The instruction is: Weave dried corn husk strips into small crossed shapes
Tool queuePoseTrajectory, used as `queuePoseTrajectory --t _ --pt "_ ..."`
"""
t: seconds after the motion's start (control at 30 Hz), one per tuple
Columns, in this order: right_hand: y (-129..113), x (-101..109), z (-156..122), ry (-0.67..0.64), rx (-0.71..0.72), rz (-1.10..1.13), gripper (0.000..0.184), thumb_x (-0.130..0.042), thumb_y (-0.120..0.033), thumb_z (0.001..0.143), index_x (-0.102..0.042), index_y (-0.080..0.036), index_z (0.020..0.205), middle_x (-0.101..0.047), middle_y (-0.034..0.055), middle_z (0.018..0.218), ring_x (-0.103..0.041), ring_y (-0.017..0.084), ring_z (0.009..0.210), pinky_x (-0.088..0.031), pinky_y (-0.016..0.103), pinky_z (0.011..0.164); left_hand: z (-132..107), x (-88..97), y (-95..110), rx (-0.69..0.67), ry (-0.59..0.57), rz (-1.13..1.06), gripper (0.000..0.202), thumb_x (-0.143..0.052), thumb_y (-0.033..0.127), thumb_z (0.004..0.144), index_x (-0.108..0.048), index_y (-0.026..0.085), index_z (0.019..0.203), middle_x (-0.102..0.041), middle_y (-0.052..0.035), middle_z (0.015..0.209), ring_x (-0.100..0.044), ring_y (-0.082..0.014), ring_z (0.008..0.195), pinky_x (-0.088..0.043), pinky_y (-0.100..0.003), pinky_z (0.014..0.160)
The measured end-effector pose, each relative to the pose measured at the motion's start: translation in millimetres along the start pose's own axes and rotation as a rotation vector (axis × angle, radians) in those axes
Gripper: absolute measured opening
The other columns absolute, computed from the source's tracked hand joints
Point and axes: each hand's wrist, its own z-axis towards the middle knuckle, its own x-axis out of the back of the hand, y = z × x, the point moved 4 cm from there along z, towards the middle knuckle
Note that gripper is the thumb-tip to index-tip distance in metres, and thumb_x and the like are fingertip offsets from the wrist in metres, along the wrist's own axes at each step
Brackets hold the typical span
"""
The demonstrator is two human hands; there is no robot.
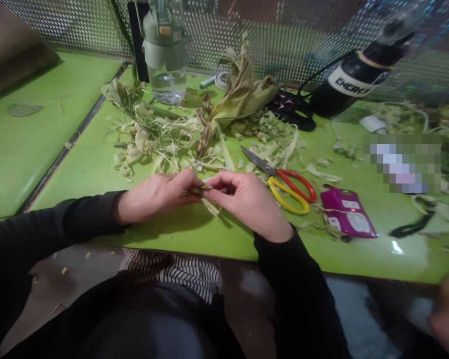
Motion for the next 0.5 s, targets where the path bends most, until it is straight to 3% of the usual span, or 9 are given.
queuePoseTrajectory --t 0.23,0.5 --pt "-4.6 9.1 2.9 -0.148 -0.141 -0.087 0.039 -0.08 -0.056 0.07 -0.071 -0.017 0.074 -0.06 -0.0024 0.062 -0.048 0.01 0.056 -0.036 0.026 0.054 -0.7 2.4 -3.9 -0.01 -0.003 -0.088 0.024 -0.054 0.036 0.099 -0.05 0.016 0.11 -0.074 -0.0044 0.087 -0.07 -0.0143 0.066 -0.041 -0.02 0.053" --pt "-6.5 6.7 10.5 -0.304 -0.174 -0.077 0.04 -0.08 -0.057 0.068 -0.074 -0.019 0.08 -0.067 0.0007 0.074 -0.054 0.012 0.065 -0.039 0.028 0.063 -5.9 4.9 -1.5 -0.104 0.03 -0.031 0.018 -0.05 0.032 0.101 -0.052 0.015 0.105 -0.073 -0.0058 0.086 -0.068 -0.0129 0.066 -0.045 -0.019 0.055"
